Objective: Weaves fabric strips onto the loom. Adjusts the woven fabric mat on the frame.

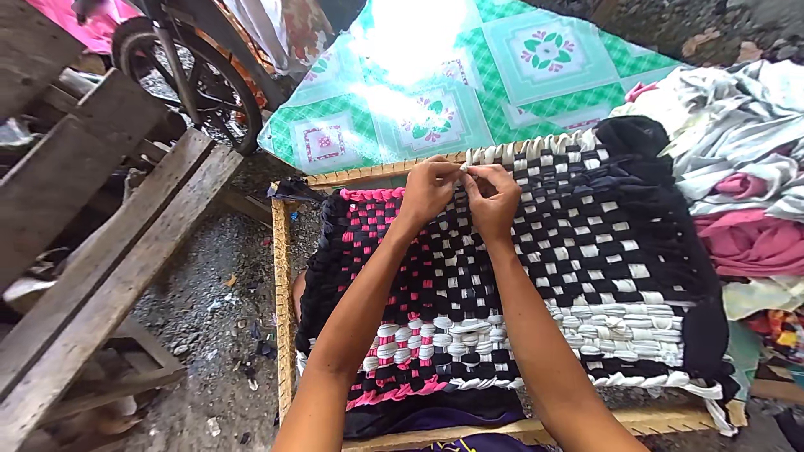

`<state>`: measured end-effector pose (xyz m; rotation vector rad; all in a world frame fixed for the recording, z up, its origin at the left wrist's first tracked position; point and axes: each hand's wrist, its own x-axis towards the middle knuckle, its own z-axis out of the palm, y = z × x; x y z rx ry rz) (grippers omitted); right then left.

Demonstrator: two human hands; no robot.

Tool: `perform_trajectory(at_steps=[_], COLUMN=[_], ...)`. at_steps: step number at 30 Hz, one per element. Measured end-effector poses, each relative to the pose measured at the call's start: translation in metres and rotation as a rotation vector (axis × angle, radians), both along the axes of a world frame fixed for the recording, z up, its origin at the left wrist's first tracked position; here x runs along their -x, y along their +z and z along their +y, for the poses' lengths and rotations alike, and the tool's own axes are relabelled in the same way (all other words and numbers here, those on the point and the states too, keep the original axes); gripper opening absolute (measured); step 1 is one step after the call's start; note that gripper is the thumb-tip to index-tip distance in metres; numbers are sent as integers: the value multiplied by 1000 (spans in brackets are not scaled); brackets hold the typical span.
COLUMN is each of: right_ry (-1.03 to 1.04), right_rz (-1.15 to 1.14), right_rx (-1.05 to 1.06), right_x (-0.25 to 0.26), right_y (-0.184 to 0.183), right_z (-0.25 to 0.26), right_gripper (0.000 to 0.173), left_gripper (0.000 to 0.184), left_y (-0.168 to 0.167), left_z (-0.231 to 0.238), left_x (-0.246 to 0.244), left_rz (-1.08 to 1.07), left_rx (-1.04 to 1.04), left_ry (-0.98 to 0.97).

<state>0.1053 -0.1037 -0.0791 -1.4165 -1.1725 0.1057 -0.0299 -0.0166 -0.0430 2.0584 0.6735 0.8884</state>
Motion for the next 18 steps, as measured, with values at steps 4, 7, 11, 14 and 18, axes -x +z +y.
perform_trajectory(at_steps=[4, 7, 11, 14, 18], right_ry=[-36, -75, -86, -87, -52], right_rz=[-4, -6, 9, 40, 69], right_rx=[-2, -1, -1, -18, -40], right_x=[0, 0, 0, 0, -1], right_y=[0, 0, -1, 0, 1], right_z=[0, -1, -1, -2, -3], right_gripper=[15, 14, 14, 13, 12], left_gripper=[17, 17, 19, 20, 20], left_y=[2, 7, 10, 9, 0], left_z=[-4, -6, -3, 1, -1], left_x=[-5, -8, -8, -8, -12], left_rz=[74, 137, 188, 165, 124], left_rx=[-186, -217, -251, -244, -248], left_ry=[47, 61, 39, 31, 131])
